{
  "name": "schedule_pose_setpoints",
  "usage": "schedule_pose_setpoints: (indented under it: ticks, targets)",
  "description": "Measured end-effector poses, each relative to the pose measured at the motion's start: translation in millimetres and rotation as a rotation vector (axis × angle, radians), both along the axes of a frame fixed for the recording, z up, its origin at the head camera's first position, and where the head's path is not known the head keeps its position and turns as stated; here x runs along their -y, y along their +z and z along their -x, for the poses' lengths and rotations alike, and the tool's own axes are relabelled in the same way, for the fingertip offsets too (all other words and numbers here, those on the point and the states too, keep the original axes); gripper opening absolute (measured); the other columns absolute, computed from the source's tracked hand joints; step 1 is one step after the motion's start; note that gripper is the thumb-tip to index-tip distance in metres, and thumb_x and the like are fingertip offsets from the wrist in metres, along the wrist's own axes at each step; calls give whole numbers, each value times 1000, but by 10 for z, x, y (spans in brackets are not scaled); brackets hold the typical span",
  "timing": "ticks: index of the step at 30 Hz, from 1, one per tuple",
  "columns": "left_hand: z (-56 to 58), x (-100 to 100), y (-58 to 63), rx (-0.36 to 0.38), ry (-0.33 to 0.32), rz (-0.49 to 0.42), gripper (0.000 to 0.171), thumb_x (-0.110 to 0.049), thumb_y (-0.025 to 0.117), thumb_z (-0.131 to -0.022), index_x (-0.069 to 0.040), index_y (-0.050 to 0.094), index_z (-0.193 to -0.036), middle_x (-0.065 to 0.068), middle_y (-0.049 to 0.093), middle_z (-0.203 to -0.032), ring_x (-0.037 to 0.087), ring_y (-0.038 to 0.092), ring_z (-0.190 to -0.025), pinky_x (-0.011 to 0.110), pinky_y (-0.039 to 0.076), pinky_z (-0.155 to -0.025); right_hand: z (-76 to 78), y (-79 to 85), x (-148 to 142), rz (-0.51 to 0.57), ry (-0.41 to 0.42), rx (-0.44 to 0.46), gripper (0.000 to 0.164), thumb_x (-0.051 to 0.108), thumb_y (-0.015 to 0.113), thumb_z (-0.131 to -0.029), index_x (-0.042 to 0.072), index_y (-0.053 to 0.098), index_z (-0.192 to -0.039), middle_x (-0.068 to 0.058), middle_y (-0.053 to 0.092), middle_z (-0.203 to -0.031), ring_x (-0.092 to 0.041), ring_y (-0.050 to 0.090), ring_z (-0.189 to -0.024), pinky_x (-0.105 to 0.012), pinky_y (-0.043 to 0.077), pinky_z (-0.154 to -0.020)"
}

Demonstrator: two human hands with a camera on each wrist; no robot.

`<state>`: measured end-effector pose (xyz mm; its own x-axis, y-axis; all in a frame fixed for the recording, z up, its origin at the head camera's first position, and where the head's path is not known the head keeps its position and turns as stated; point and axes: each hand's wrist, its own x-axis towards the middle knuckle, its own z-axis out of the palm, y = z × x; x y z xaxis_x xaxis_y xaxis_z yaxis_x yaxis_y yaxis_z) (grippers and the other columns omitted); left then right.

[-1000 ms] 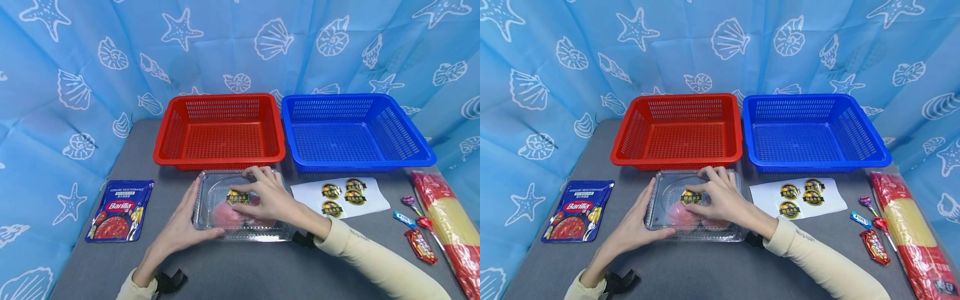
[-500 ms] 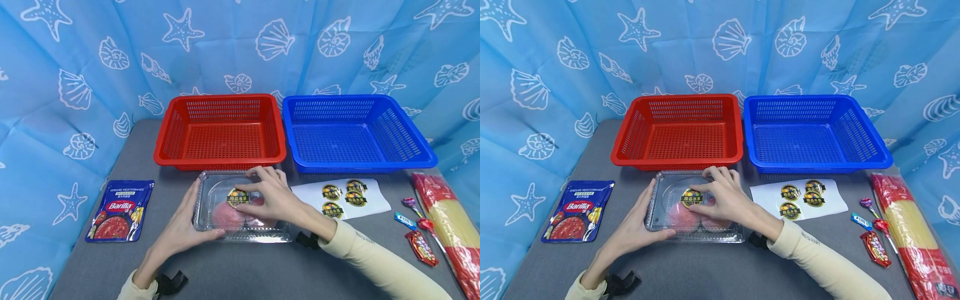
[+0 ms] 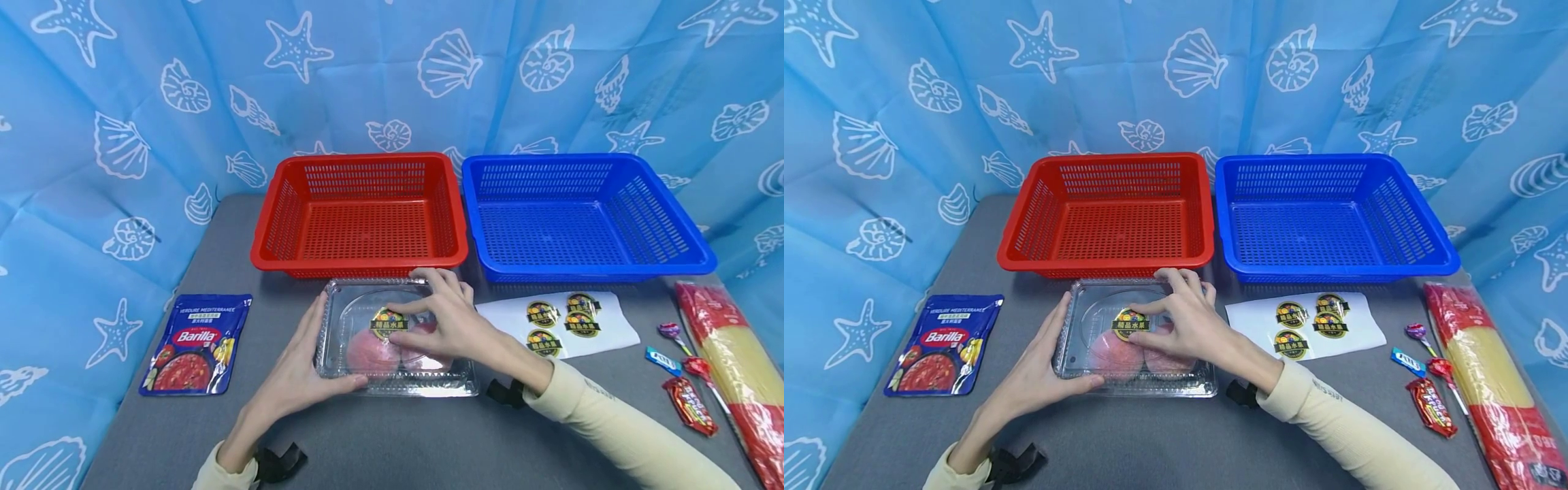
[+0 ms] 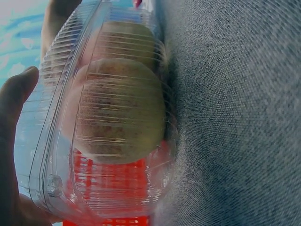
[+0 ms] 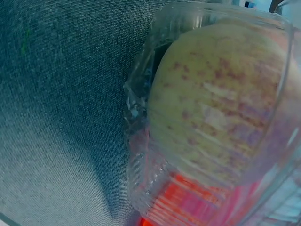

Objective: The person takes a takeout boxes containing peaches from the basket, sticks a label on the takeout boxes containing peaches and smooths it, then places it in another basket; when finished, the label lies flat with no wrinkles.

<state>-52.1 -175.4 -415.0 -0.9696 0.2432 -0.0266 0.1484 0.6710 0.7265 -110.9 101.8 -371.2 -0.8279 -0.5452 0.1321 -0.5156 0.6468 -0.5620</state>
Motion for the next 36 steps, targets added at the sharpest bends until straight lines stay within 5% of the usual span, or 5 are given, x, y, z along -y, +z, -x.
schedule_pose_setpoints:
  ticks: [13,20,30,36]
  targets:
    - [3,0,-21,-5,2,-5,136,-61,88,-68,-34,-4,-165,8,6,-175,40,17,-158,70,26,-119,27,-5,-61,108,9,51,26,32,89,-78,20,84,-100,-14,50,-153,-38,33,-144,-71,23,-107]
    - [8,-3,-19,3,4,-24,136,-60,88,-68,-34,-4,-165,7,5,-175,38,16,-159,68,25,-121,48,-13,-96,121,22,33,5,26,87,-79,23,84,-81,-17,54,-151,-41,34,-146,-78,21,-110]
    - [-2,-16,-12,-10,6,-71,138,-54,91,-67,-33,-3,-165,7,6,-175,37,16,-159,65,23,-123,51,-11,-105,125,25,26,11,21,85,-78,26,79,-69,-15,56,-149,-43,38,-143,-76,25,-107]
    - [5,-5,-19,-6,-19,-115,140,-49,93,-66,-30,-3,-165,9,4,-175,38,13,-159,67,20,-123,36,8,-159,111,40,7,6,24,85,-80,27,81,-76,-14,55,-151,-42,39,-145,-73,30,-109]
